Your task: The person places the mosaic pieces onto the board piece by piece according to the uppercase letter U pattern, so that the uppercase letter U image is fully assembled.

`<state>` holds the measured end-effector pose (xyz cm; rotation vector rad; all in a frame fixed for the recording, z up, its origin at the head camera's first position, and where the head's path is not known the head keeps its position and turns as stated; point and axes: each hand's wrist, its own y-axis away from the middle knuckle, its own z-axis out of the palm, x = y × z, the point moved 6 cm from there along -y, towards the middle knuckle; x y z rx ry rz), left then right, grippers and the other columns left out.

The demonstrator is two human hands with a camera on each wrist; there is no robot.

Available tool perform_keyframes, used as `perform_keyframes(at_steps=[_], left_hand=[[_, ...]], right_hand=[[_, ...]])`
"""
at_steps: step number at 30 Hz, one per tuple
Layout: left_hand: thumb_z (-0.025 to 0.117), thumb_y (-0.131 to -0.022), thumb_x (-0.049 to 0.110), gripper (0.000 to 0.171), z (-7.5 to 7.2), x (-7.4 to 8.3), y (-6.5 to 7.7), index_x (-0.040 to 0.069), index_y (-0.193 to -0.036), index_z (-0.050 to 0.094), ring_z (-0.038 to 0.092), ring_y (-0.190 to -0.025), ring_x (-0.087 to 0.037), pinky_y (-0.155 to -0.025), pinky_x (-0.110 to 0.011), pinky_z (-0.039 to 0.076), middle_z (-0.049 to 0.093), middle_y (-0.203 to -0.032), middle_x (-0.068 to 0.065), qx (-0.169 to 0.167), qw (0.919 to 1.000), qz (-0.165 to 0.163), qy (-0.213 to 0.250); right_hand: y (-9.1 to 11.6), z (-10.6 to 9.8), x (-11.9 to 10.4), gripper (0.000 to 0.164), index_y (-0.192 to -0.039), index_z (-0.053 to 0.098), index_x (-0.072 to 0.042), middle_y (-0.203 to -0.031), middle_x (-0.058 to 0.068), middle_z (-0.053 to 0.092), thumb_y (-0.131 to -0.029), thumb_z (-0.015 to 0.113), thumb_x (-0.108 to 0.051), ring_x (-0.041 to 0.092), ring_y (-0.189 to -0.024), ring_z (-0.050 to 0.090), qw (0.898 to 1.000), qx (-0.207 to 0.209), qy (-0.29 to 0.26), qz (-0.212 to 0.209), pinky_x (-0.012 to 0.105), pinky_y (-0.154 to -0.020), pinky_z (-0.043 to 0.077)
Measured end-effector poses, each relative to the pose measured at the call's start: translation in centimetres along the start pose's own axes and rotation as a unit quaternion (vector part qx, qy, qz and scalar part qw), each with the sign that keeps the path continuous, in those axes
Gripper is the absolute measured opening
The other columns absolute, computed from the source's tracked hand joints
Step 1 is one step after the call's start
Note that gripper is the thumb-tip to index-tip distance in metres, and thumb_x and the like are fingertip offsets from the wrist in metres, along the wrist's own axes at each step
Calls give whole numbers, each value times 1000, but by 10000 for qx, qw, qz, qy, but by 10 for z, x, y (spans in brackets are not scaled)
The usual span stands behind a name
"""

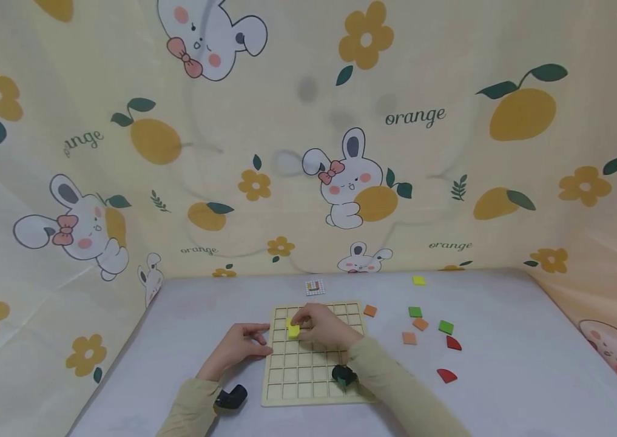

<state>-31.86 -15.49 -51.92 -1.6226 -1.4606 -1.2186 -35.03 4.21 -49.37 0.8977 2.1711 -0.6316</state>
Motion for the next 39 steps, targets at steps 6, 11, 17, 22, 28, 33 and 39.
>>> perform_keyframes(at_steps=[6,11,17,22,28,33,39], left_hand=[[83,-71,5,61,0,0,0,-2,-127,59,60,-64,-14,-60,-27,58,61,-81,-6,-22,10000,45,-79],[84,-71,4,61,-1,-1,0,-2,-126,59,60,-64,-14,-60,-27,58,61,-81,-7,-7,10000,23,-67],[83,-71,3,61,0,-1,1,-2,-127,59,60,-64,-15,-61,-28,58,61,-81,-7,-10,10000,-15,-12],[83,-71,3,61,0,0,1,-1,-127,60,60,-64,-15,-60,-27,58,61,-81,-7,-3,10000,1,-69],[83,-71,3,60,1,1,1,-1,-126,60,60,-65,-15,-61,-28,58,60,-82,-7,13,10000,-54,0],[83,-70,2,61,1,1,0,-1,-126,59,59,-65,-15,-62,-29,58,60,-82,-8,-16,10000,-58,61],[84,-70,2,62,0,0,0,-1,-126,60,59,-66,-15,-62,-29,58,60,-83,-8,27,10000,-70,48]], right_hand=[[-1,7,-1,22,-104,69,-5,-101,1,63,-83,75,-7,16,-95,60,10000,49,80,-12,30,-86,51],[-3,9,-3,22,-104,69,-7,-101,-1,63,-83,74,-7,14,-93,59,9997,54,244,46,29,-85,51],[-4,8,-2,23,-105,68,-10,-101,-5,62,-83,75,-8,12,-93,57,9991,62,116,399,30,-86,50],[-4,7,-3,25,-105,68,-10,-101,-3,62,-81,76,-9,14,-91,56,9988,138,127,460,31,-85,50],[-1,-2,-1,29,-109,67,-8,-104,0,62,-82,76,-10,17,-93,55,9990,156,71,419,33,-83,50],[8,-30,2,30,-114,65,-4,-107,9,64,-85,73,-7,24,-97,57,9993,339,117,128,40,-83,51],[27,-92,16,32,-114,64,-2,-107,14,64,-84,74,-8,31,-99,58,9946,942,396,174,47,-84,49]])
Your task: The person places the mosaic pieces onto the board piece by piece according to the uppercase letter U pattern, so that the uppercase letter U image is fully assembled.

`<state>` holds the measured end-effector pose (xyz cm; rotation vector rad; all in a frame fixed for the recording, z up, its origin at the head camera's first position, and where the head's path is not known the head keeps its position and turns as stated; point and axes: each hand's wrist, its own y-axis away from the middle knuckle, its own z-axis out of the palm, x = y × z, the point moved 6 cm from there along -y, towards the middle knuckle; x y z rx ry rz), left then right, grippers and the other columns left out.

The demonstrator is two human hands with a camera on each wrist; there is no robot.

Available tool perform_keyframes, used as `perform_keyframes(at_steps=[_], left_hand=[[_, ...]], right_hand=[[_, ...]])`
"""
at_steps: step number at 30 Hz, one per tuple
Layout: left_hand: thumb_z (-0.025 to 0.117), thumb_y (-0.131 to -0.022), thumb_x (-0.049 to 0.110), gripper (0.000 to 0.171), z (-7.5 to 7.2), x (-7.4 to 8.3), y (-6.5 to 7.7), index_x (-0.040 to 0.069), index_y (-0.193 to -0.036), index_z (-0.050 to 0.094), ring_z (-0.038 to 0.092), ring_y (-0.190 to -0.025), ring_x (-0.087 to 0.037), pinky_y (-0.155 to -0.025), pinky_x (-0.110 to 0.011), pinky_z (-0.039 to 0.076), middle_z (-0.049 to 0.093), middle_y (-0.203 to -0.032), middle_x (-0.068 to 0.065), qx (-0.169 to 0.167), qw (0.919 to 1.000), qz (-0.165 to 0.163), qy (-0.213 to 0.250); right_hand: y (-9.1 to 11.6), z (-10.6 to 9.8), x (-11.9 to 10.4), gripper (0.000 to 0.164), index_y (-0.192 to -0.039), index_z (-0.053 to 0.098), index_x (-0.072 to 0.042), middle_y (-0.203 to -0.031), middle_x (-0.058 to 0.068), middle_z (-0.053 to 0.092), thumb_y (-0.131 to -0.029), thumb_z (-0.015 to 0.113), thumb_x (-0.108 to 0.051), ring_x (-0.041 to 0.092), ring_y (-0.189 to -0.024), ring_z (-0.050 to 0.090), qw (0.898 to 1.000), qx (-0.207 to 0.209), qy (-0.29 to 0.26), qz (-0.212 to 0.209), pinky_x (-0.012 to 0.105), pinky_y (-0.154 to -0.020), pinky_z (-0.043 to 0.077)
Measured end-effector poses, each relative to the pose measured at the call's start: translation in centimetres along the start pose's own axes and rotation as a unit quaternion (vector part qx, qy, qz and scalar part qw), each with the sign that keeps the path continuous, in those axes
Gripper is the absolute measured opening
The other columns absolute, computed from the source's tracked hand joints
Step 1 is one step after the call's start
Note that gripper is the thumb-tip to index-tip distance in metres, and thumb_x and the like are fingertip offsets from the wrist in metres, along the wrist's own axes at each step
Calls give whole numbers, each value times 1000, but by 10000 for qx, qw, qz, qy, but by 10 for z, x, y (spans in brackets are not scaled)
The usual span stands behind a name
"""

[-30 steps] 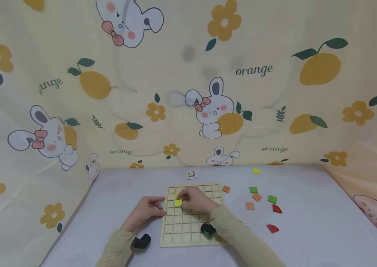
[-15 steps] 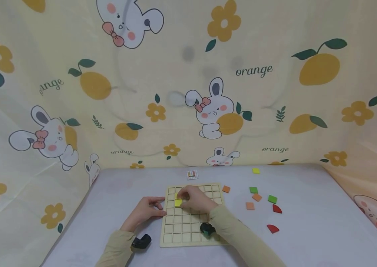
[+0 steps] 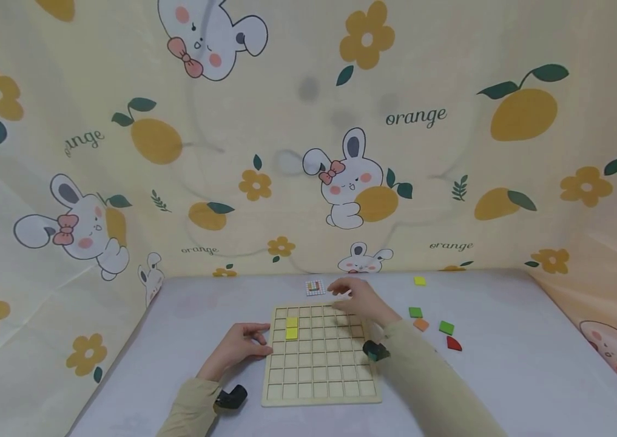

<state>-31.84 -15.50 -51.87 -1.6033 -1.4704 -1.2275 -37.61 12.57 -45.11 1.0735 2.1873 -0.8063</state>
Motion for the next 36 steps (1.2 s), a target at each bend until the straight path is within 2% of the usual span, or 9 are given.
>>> perform_keyframes(at_steps=[4,7,13,19,27,36], left_hand=[[84,-69,3,63,1,-1,0,-1,-127,59,60,-67,-16,-62,-28,58,60,-83,-8,45,10000,-32,-71],[84,-69,3,63,1,-2,0,0,-127,59,60,-67,-16,-63,-29,58,60,-83,-8,59,9999,-19,-105],[84,-69,4,64,1,-5,-1,1,-128,59,60,-67,-15,-63,-29,58,61,-83,-7,78,9998,-93,-131],[84,-69,3,63,1,-4,-2,1,-127,60,60,-66,-15,-62,-29,58,61,-83,-7,122,9997,-52,-181],[84,-69,3,62,1,-2,-1,1,-127,60,60,-65,-15,-61,-29,58,61,-82,-7,87,9998,-4,-174],[84,-69,3,61,0,-3,-2,1,-126,61,60,-66,-15,-62,-29,58,61,-82,-7,125,9998,-5,-149]], right_hand=[[8,-44,21,34,-114,65,-4,-104,9,65,-82,76,-8,32,-99,58,9981,448,273,327,50,-83,50],[16,-72,36,34,-115,65,-2,-105,11,66,-82,75,-6,34,-102,57,9950,623,532,570,52,-85,49],[33,-107,69,39,-121,59,3,-118,23,60,-86,71,-7,41,-113,49,9890,638,730,1117,57,-95,43],[54,-120,95,41,-126,55,4,-124,26,55,-89,68,-7,44,-118,43,9828,692,651,1586,60,-99,38],[75,-122,127,45,-132,50,1,-134,25,47,-93,64,-15,47,-126,35,9716,640,362,2250,63,-99,36],[84,-119,148,52,-137,46,-4,-139,25,41,-91,66,-17,47,-124,37,9664,526,124,2514,63,-99,37]])
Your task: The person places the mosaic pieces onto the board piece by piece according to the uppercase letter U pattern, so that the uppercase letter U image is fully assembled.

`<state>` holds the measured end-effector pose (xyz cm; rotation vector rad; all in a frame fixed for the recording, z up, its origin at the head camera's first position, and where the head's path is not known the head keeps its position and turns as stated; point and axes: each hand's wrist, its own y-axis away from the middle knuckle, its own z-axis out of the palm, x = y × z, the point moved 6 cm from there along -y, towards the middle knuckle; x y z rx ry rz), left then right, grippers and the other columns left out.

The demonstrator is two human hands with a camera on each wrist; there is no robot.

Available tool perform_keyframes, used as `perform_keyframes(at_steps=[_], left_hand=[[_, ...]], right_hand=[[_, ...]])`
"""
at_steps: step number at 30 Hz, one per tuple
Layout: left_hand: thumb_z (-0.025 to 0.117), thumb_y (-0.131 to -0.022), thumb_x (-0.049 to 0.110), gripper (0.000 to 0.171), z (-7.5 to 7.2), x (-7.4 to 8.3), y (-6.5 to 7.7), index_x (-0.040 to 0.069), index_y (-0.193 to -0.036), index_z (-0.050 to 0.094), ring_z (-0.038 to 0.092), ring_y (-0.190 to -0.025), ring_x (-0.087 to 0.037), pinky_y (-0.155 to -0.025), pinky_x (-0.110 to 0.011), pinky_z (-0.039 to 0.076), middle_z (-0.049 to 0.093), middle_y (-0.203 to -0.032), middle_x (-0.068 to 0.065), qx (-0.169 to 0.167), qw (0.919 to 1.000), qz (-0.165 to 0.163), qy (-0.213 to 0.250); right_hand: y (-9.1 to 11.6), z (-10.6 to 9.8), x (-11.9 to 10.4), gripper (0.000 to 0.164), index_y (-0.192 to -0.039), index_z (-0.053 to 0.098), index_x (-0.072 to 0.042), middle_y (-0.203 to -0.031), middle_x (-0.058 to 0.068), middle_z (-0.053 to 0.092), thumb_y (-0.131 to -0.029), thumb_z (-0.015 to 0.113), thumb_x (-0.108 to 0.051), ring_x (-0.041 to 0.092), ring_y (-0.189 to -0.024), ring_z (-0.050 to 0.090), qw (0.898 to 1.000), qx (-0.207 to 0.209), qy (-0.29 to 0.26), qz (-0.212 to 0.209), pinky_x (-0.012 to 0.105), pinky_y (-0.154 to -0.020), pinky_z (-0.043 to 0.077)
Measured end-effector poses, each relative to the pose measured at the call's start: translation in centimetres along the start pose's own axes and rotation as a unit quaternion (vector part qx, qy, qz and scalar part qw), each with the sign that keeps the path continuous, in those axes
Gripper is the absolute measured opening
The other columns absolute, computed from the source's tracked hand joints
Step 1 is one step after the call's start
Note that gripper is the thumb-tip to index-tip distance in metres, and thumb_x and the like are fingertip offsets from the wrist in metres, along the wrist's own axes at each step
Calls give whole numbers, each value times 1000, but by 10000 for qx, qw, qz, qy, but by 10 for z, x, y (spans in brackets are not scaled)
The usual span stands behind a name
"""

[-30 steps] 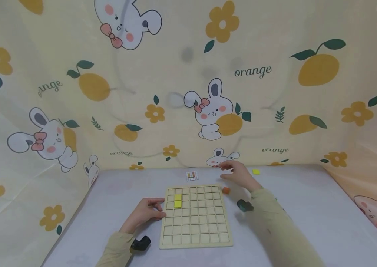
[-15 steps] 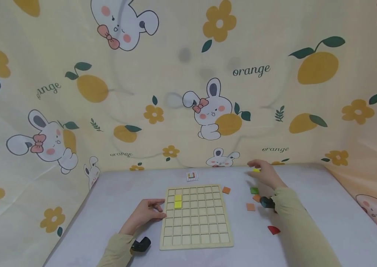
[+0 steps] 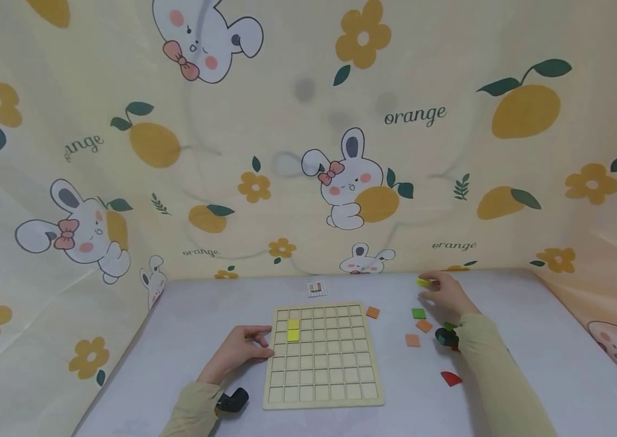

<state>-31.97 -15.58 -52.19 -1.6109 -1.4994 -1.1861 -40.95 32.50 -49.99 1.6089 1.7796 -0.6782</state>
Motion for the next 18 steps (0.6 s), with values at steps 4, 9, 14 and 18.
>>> perform_keyframes(at_steps=[4,9,14,18], left_hand=[[84,-69,4,62,0,-1,-1,1,-126,61,61,-66,-15,-62,-29,58,61,-82,-7,11,10000,16,-27],[85,-69,4,62,1,-1,-2,2,-126,61,61,-66,-15,-62,-29,58,61,-82,-7,2,10000,49,-25],[85,-69,4,62,1,-2,-1,2,-126,61,61,-67,-16,-62,-29,58,61,-82,-7,-3,10000,49,22],[84,-69,4,62,0,-3,-2,2,-126,60,60,-67,-16,-62,-29,58,61,-83,-7,4,10000,29,18]], right_hand=[[-1,0,6,57,-140,43,-5,-141,26,37,-90,67,-20,47,-125,35,10000,-54,7,80,64,-99,36],[2,0,2,53,-139,43,-4,-142,28,36,-92,63,-18,48,-125,35,9999,-91,111,34,64,-101,34],[7,2,-6,49,-137,46,0,-141,30,36,-92,61,-12,50,-124,34,9998,-102,184,-52,65,-101,32],[5,6,-6,45,-135,49,-1,-139,28,39,-92,60,-8,49,-122,36,9997,-173,195,6,64,-100,35]])
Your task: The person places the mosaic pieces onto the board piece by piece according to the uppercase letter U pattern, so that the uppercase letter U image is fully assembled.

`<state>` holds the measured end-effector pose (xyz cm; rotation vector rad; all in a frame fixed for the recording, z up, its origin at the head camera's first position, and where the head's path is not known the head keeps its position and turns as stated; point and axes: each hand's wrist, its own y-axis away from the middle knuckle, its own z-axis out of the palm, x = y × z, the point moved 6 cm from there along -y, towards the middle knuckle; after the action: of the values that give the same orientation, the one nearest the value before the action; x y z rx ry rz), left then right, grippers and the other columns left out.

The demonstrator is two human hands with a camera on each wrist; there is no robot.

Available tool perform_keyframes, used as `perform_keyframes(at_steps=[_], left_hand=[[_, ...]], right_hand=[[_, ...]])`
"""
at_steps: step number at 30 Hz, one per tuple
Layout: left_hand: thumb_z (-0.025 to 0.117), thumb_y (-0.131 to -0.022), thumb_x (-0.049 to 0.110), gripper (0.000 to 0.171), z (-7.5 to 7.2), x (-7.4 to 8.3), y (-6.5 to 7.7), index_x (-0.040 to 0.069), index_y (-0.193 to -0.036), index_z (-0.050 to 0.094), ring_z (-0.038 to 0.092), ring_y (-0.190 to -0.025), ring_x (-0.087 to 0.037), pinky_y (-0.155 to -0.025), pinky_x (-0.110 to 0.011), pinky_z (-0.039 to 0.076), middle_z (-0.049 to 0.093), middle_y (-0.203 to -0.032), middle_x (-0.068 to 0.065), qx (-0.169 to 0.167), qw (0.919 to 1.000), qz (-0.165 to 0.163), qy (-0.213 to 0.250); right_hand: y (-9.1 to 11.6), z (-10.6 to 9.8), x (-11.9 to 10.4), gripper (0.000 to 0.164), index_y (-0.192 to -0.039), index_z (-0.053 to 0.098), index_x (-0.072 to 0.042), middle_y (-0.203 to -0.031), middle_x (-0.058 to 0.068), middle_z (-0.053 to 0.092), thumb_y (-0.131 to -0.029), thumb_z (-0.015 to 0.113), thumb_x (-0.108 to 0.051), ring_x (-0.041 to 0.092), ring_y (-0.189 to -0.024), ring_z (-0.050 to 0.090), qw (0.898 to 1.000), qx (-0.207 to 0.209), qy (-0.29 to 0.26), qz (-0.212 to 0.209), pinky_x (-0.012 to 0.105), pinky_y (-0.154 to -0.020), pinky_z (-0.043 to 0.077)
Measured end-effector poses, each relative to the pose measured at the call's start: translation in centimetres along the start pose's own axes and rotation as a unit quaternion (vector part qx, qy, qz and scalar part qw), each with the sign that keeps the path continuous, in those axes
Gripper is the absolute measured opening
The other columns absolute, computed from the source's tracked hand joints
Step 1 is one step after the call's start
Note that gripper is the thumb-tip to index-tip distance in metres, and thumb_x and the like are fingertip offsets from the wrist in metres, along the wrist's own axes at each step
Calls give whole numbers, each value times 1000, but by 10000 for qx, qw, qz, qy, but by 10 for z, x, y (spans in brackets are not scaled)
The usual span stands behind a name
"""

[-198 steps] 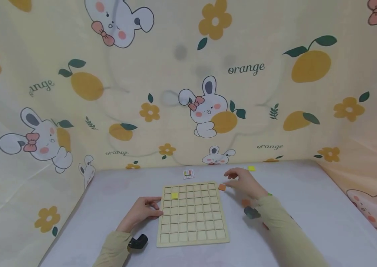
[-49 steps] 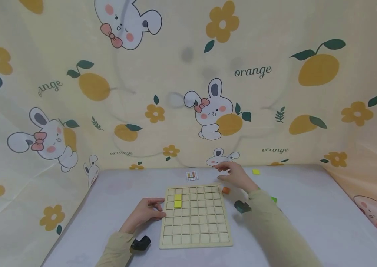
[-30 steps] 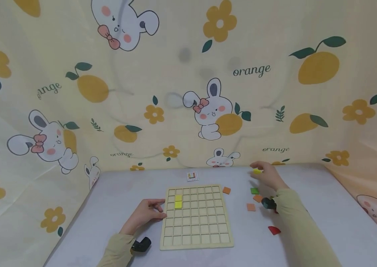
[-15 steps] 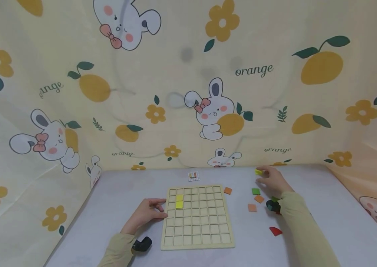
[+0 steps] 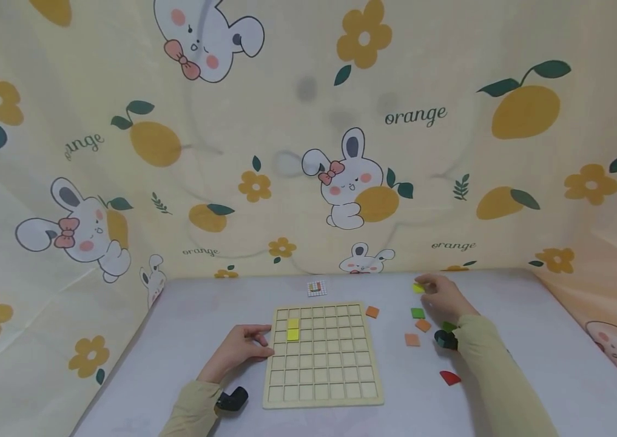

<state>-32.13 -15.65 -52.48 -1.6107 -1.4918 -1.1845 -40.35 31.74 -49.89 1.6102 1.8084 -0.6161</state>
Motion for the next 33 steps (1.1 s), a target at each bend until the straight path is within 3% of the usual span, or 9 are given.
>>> perform_keyframes(at_steps=[10,18,33], left_hand=[[84,-70,4,61,1,1,1,1,-126,60,61,-67,-16,-62,-29,58,61,-83,-7,-32,10000,68,39],[84,-70,3,60,1,2,2,0,-126,60,60,-66,-16,-61,-29,58,61,-83,-7,-16,10000,84,-14],[84,-69,3,61,-1,5,3,1,-126,61,60,-65,-15,-62,-29,58,61,-82,-7,-34,10000,67,-59]], right_hand=[[2,6,3,39,-130,53,3,-134,28,45,-92,60,-6,47,-123,39,10000,21,97,7,60,-101,37],[-1,10,7,47,-128,54,3,-132,26,46,-89,68,-19,45,-121,40,9999,26,143,33,60,-101,36],[3,13,-7,39,-125,56,5,-125,26,52,-91,64,-13,41,-112,48,9994,163,289,13,57,-95,44]])
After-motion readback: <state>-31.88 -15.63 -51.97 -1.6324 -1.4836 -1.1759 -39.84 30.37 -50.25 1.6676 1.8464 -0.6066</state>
